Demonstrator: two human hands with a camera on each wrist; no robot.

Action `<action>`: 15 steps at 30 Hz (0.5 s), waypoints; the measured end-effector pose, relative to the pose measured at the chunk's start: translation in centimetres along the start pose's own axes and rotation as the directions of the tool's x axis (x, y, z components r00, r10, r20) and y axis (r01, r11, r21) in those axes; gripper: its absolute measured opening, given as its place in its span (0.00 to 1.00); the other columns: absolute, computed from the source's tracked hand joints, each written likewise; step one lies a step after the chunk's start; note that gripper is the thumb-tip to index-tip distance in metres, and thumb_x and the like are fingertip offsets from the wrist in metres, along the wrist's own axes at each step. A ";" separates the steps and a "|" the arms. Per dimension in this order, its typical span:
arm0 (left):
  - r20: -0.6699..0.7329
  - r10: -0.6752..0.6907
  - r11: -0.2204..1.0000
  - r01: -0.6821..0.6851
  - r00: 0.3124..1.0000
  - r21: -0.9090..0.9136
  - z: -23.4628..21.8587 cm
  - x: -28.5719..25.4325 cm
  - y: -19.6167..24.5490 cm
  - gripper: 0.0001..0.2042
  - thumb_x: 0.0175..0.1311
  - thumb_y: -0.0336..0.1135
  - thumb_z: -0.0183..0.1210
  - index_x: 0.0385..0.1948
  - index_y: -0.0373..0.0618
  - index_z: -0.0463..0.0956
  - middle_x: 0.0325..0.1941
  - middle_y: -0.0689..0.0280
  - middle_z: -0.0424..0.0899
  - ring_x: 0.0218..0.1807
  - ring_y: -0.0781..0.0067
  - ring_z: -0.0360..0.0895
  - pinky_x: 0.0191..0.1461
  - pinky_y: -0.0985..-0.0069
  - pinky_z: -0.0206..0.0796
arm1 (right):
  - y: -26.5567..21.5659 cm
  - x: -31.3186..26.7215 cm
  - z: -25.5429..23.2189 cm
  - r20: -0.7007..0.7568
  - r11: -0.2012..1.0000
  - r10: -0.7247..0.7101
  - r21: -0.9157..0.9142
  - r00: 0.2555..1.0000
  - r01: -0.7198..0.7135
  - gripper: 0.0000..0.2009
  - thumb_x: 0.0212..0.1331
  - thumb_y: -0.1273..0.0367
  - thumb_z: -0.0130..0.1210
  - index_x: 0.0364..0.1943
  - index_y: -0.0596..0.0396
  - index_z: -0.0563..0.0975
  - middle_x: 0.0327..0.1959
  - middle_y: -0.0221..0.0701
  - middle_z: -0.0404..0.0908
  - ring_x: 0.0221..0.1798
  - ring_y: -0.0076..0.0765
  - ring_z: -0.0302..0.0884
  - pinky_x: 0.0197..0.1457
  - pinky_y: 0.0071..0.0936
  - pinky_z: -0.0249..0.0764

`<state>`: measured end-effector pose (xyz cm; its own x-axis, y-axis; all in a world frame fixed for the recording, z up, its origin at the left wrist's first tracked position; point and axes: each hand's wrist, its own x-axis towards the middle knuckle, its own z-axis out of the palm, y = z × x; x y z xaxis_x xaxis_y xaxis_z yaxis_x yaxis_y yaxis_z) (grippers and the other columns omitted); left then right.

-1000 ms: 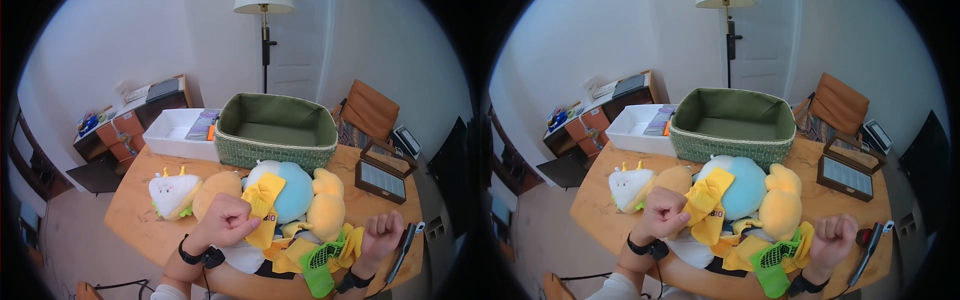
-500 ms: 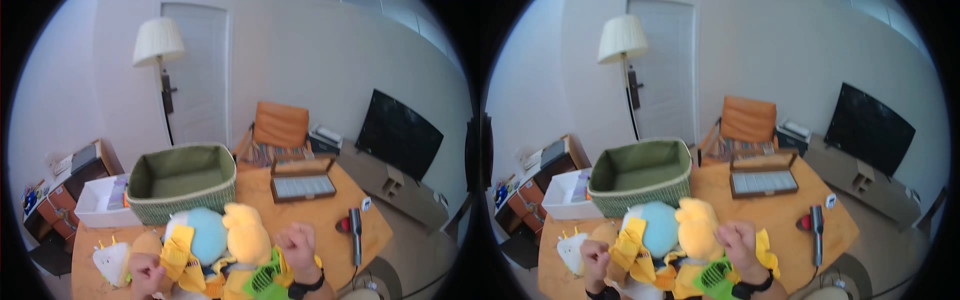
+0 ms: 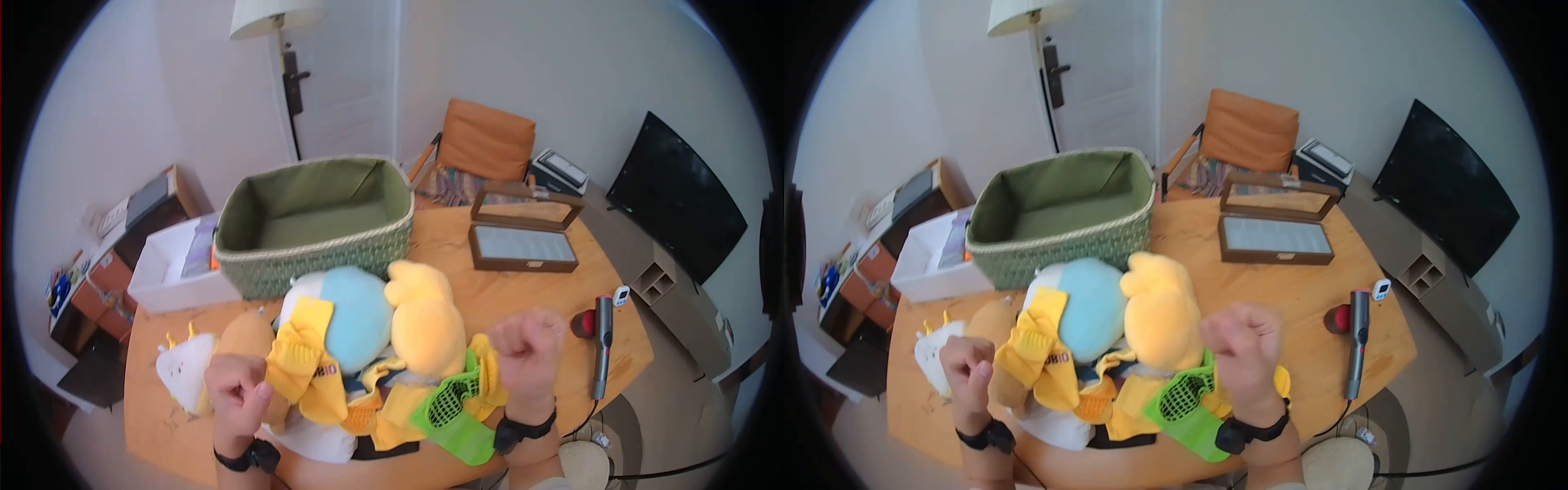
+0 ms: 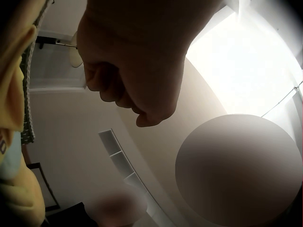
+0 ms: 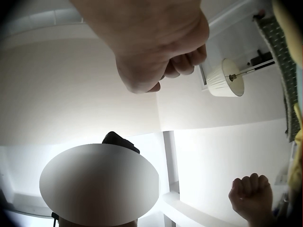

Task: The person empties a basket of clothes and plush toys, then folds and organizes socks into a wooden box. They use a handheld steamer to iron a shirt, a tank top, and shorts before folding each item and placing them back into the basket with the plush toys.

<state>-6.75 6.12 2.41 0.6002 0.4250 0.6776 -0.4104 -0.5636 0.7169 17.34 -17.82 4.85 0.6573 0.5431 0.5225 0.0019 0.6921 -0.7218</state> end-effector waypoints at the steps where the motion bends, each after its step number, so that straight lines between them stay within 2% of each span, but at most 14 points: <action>1: 0.000 0.013 1.000 -0.013 1.000 0.018 -0.1 0.0 0.0 0.24 0.61 0.34 0.64 0.12 0.45 0.55 0.10 0.70 0.58 0.13 0.74 0.53 0.20 0.74 0.41 | -0.1 0.1 -0.2 0.017 1.000 -0.007 0.022 1.000 0.006 0.19 0.66 0.73 0.50 0.18 0.50 0.57 0.13 0.20 0.53 0.17 0.17 0.45 0.23 0.26 0.42; 3: -0.004 0.017 0.999 -0.017 1.000 0.032 -0.3 -0.2 0.1 0.24 0.61 0.35 0.64 0.11 0.45 0.55 0.10 0.71 0.58 0.13 0.74 0.53 0.20 0.74 0.40 | 0.0 -0.3 -0.1 -0.023 1.000 -0.006 0.023 1.000 0.007 0.18 0.65 0.71 0.51 0.20 0.49 0.57 0.13 0.20 0.50 0.17 0.18 0.43 0.23 0.26 0.42; 4: -0.012 0.031 0.999 -0.031 0.999 0.027 -0.2 -0.2 0.1 0.24 0.61 0.35 0.64 0.11 0.46 0.56 0.10 0.71 0.58 0.13 0.74 0.53 0.20 0.74 0.40 | -0.2 -0.2 0.1 0.006 0.999 -0.019 0.027 1.000 0.019 0.18 0.66 0.71 0.51 0.20 0.49 0.56 0.13 0.20 0.49 0.16 0.19 0.42 0.23 0.26 0.41; 5: -0.021 -0.028 0.999 0.029 0.999 0.038 -0.2 -0.4 0.4 0.24 0.61 0.35 0.64 0.11 0.46 0.56 0.10 0.71 0.58 0.13 0.74 0.53 0.20 0.74 0.40 | -0.3 -0.2 0.2 0.038 0.999 -0.041 0.031 0.998 0.040 0.18 0.66 0.70 0.50 0.21 0.48 0.56 0.13 0.20 0.48 0.16 0.19 0.40 0.23 0.26 0.41; 6: 0.001 -0.008 1.000 0.008 1.000 0.005 -0.1 0.0 0.6 0.24 0.61 0.35 0.64 0.11 0.46 0.56 0.10 0.71 0.58 0.13 0.74 0.52 0.20 0.74 0.39 | -0.2 -0.3 0.1 0.034 0.999 -0.001 0.037 0.999 0.000 0.18 0.66 0.70 0.50 0.21 0.48 0.56 0.13 0.20 0.48 0.16 0.19 0.40 0.23 0.26 0.41; 8: 0.021 0.035 0.999 -0.035 0.999 -0.038 0.0 0.0 0.4 0.24 0.60 0.35 0.64 0.11 0.46 0.56 0.10 0.71 0.57 0.13 0.74 0.52 0.20 0.74 0.39 | -0.3 0.1 -0.2 0.121 0.997 -0.057 0.060 0.991 0.050 0.18 0.67 0.69 0.51 0.21 0.48 0.56 0.13 0.19 0.48 0.16 0.19 0.39 0.22 0.26 0.41; 11: 0.021 -0.003 1.000 0.003 1.000 0.010 0.0 0.0 0.3 0.24 0.60 0.35 0.64 0.10 0.47 0.57 0.10 0.71 0.59 0.13 0.73 0.54 0.19 0.73 0.41 | -0.6 -0.3 0.0 0.083 0.996 -0.077 0.050 0.994 0.073 0.19 0.68 0.67 0.52 0.21 0.48 0.56 0.13 0.19 0.48 0.15 0.19 0.39 0.22 0.26 0.41; 13: 0.000 -0.029 0.999 0.029 1.000 0.036 0.3 -0.3 0.8 0.24 0.60 0.36 0.65 0.10 0.48 0.59 0.10 0.70 0.61 0.12 0.72 0.58 0.19 0.73 0.45 | -0.5 -0.9 -0.4 0.079 0.996 -0.093 0.013 0.993 0.092 0.19 0.68 0.67 0.54 0.22 0.48 0.58 0.13 0.19 0.49 0.14 0.19 0.42 0.22 0.26 0.41; 14: 0.038 -0.024 0.998 0.022 0.999 0.066 -0.3 -0.7 0.4 0.24 0.60 0.36 0.65 0.10 0.48 0.59 0.10 0.70 0.61 0.12 0.72 0.59 0.19 0.73 0.45 | -0.6 -1.2 -0.1 0.029 0.995 -0.101 -0.016 0.994 0.102 0.20 0.67 0.67 0.55 0.21 0.49 0.58 0.12 0.20 0.51 0.14 0.19 0.44 0.22 0.27 0.42; 15: 0.078 -0.022 0.998 0.017 0.997 0.063 -0.3 -0.4 0.6 0.24 0.60 0.34 0.65 0.10 0.47 0.58 0.10 0.70 0.61 0.12 0.72 0.59 0.19 0.74 0.45 | -0.5 -1.0 -0.3 0.088 0.994 -0.103 -0.021 0.991 0.105 0.20 0.67 0.67 0.55 0.21 0.48 0.57 0.13 0.19 0.47 0.14 0.19 0.42 0.20 0.24 0.40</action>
<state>-7.45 5.86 2.59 0.6609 0.3805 0.6469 -0.3559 -0.6000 0.7165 16.89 -18.85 4.50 0.5850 0.5084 0.6319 0.0873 0.7351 -0.6723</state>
